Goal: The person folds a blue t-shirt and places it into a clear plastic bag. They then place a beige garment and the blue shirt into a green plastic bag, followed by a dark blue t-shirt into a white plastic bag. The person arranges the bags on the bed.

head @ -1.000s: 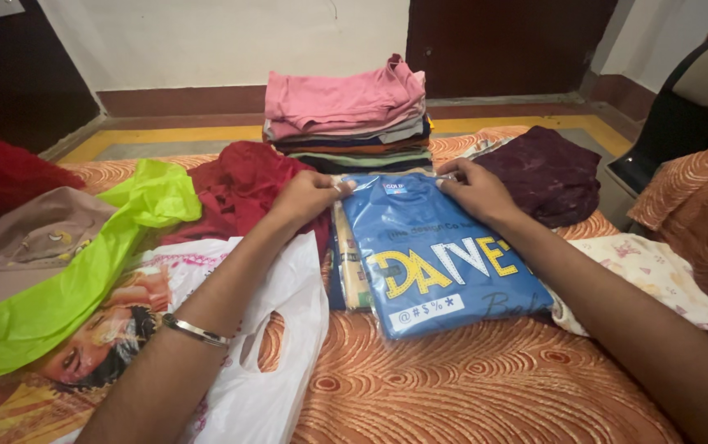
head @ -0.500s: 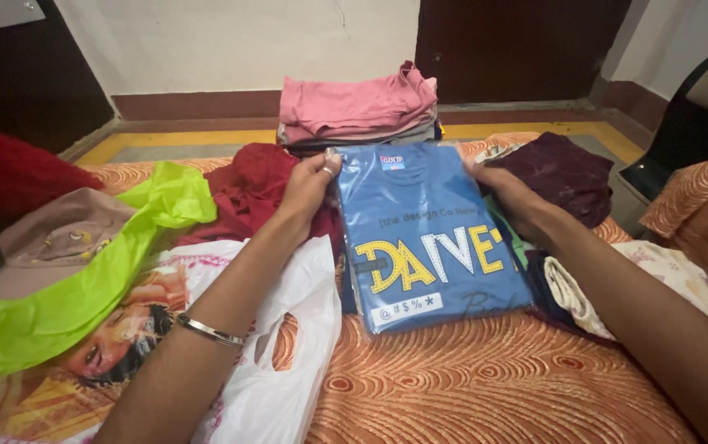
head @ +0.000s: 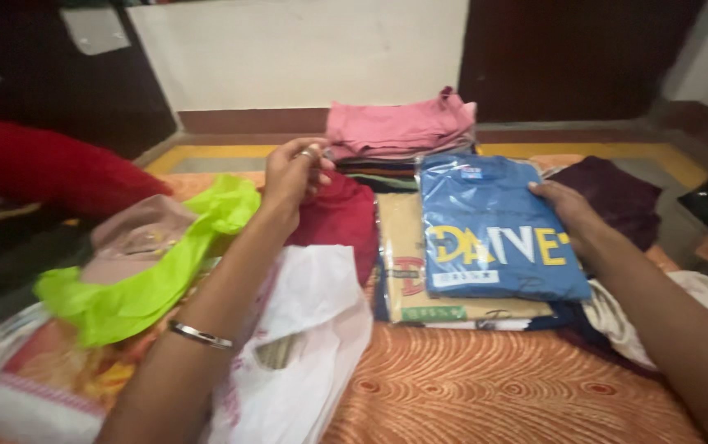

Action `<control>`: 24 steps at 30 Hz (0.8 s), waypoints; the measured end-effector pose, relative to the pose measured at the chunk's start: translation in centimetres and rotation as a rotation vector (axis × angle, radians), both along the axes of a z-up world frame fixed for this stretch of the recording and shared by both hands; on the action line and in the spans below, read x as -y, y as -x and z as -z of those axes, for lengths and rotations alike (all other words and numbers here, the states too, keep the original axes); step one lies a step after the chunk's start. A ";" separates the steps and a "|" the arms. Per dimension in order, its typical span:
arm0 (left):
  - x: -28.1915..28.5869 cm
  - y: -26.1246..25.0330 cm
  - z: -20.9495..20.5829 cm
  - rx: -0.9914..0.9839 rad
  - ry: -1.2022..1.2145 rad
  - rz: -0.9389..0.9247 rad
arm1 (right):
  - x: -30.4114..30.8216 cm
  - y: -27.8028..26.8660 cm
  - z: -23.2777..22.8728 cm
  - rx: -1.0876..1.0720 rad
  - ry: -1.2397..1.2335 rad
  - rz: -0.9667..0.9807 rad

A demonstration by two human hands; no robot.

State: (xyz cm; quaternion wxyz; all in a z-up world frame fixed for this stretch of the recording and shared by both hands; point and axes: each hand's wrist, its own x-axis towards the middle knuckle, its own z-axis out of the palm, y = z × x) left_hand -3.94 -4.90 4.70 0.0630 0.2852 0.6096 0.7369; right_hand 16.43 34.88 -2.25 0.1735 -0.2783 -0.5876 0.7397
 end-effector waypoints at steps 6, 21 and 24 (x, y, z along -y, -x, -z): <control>8.8 -1.8 -2.7 -0.245 0.543 0.381 | 1.3 0.9 -0.6 0.200 -0.933 0.104; 20.9 -1.2 1.2 -0.534 1.474 0.188 | 29.0 2.2 -4.1 0.012 -0.655 -1.037; 21.3 -0.8 1.1 -0.524 1.537 0.111 | 31.1 3.5 -3.7 -0.082 -0.608 -1.092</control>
